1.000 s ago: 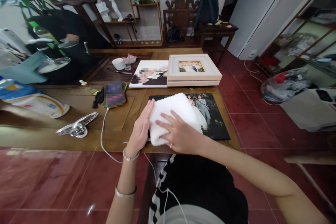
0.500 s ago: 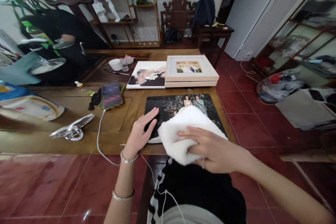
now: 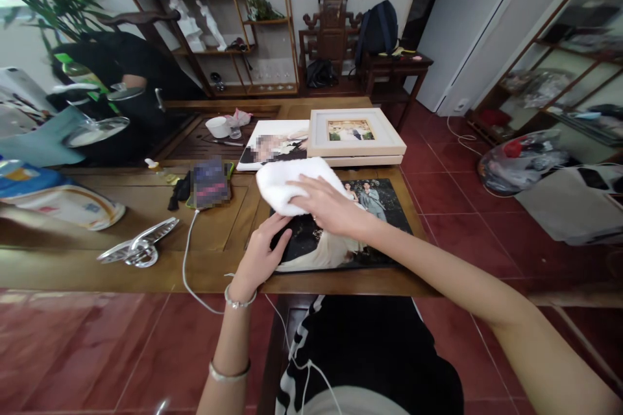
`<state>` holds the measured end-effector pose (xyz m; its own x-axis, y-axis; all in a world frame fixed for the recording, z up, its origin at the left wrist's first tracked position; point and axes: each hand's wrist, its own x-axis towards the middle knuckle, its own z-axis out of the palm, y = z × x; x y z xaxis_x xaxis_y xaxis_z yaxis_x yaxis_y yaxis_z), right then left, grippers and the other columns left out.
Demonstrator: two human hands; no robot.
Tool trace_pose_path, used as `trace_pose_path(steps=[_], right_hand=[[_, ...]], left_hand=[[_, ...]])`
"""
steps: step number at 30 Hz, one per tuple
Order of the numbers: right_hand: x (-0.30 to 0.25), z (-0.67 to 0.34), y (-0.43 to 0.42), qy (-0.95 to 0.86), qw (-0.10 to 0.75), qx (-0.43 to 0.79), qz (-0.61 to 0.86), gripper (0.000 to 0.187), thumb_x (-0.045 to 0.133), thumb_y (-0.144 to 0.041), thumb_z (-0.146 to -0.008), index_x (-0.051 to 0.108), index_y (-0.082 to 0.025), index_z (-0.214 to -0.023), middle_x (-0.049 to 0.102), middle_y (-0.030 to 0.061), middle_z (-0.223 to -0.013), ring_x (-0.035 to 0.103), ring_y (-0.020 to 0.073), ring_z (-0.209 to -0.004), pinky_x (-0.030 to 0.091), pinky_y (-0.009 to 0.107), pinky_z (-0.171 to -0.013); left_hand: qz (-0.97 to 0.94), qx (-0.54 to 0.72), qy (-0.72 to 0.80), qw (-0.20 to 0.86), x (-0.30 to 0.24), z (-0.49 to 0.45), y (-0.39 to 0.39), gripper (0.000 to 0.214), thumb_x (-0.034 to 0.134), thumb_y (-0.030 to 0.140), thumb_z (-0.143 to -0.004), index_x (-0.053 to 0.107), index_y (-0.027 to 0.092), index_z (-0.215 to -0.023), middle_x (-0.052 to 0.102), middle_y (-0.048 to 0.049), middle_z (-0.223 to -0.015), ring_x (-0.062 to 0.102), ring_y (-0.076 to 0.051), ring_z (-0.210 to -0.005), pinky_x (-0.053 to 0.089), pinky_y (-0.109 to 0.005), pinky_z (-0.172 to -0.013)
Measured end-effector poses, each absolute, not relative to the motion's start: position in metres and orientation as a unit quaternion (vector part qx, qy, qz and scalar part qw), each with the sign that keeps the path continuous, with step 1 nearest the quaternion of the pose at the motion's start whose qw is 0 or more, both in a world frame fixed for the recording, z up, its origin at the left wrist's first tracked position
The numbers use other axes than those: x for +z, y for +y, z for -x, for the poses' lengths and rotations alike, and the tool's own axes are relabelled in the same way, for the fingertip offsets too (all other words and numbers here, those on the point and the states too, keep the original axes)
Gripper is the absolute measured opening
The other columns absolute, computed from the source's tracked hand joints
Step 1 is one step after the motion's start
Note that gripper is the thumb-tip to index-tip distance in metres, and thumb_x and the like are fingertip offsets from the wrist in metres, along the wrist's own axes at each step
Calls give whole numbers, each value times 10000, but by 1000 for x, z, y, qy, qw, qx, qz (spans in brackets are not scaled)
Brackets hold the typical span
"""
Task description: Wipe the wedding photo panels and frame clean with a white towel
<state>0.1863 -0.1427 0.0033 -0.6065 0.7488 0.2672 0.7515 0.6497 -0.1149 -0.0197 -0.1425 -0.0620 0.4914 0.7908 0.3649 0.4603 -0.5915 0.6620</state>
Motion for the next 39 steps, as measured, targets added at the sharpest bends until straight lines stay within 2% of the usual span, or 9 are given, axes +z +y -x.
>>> trace_pose_path(steps=[3, 7, 11, 16, 20, 24, 31, 35, 39], right_hand=[[2, -175, -142, -908, 104, -11, 407, 501, 352, 30, -872, 538, -223, -1263, 465, 86, -1423, 344, 309, -1346, 333, 556, -1042], [0, -193, -151, -885, 76, -13, 459, 469, 363, 19, -880, 571, -200, -1239, 490, 118, -1400, 354, 352, -1338, 347, 597, -1013], [-5, -234, -173, -849, 60, -13, 525, 581, 368, 105, -778, 597, -206, -1213, 488, 123, -1402, 336, 335, -1358, 343, 613, -1018], [-10, -281, -205, -805, 72, -33, 588, 661, 360, 141, -664, 615, -172, -1188, 518, 125, -1376, 370, 338, -1341, 365, 585, -1033], [-10, -292, -230, -782, 60, -59, 617, 618, 348, 143, -653, 652, -139, -1110, 520, 136, -1376, 384, 372, -1328, 388, 595, -1019], [-10, -276, -269, -794, 57, -63, 601, 579, 358, 142, -652, 688, -158, -1021, 511, 141, -1384, 351, 389, -1345, 401, 628, -998], [-12, -242, -342, -823, 110, -25, 557, 374, 462, 51, -690, 692, -239, -742, 536, 36, -1376, 399, 365, -1323, 462, 599, -969], [-12, -248, -328, -821, 109, -6, 560, 480, 428, 98, -639, 705, -237, -842, 509, 24, -1403, 343, 343, -1362, 411, 595, -1027], [-8, -265, -278, -823, 91, 2, 561, 558, 397, 118, -622, 698, -179, -986, 510, 91, -1397, 316, 361, -1370, 341, 620, -1060]], left_hand=[[-828, 321, 392, 241, -64, 21, -141, 281, 500, 315, -916, 672, 203, -1108, 691, -88, -1143, 621, -278, -1106, 475, -450, -985], [-829, 323, 375, 261, -60, 19, -142, 350, 482, 307, -926, 607, 209, -1239, 571, -79, -1347, 503, -264, -1270, 385, -462, -1084], [-827, 330, 358, 280, -56, 17, -143, 388, 465, 295, -934, 560, 218, -1302, 516, -62, -1404, 404, -238, -1352, 311, -475, -1135], [-825, 336, 357, 281, -59, 18, -143, 378, 473, 294, -933, 569, 225, -1292, 522, -61, -1398, 407, -235, -1350, 311, -484, -1135], [-825, 332, 362, 278, -59, 18, -143, 376, 480, 290, -933, 569, 212, -1290, 520, -67, -1399, 406, -226, -1352, 308, -465, -1140], [-825, 326, 369, 277, -57, 17, -143, 372, 485, 300, -931, 577, 215, -1282, 524, -65, -1396, 401, -227, -1354, 305, -456, -1141], [-825, 324, 370, 278, -57, 17, -143, 372, 487, 301, -931, 576, 224, -1284, 516, -63, -1404, 400, -232, -1355, 301, -468, -1141], [-826, 324, 369, 276, -56, 18, -144, 373, 489, 294, -931, 572, 215, -1285, 516, -64, -1404, 402, -226, -1354, 300, -465, -1143], [-826, 323, 371, 275, -56, 18, -144, 372, 488, 285, -932, 569, 210, -1288, 514, -61, -1406, 398, -216, -1357, 301, -446, -1145]])
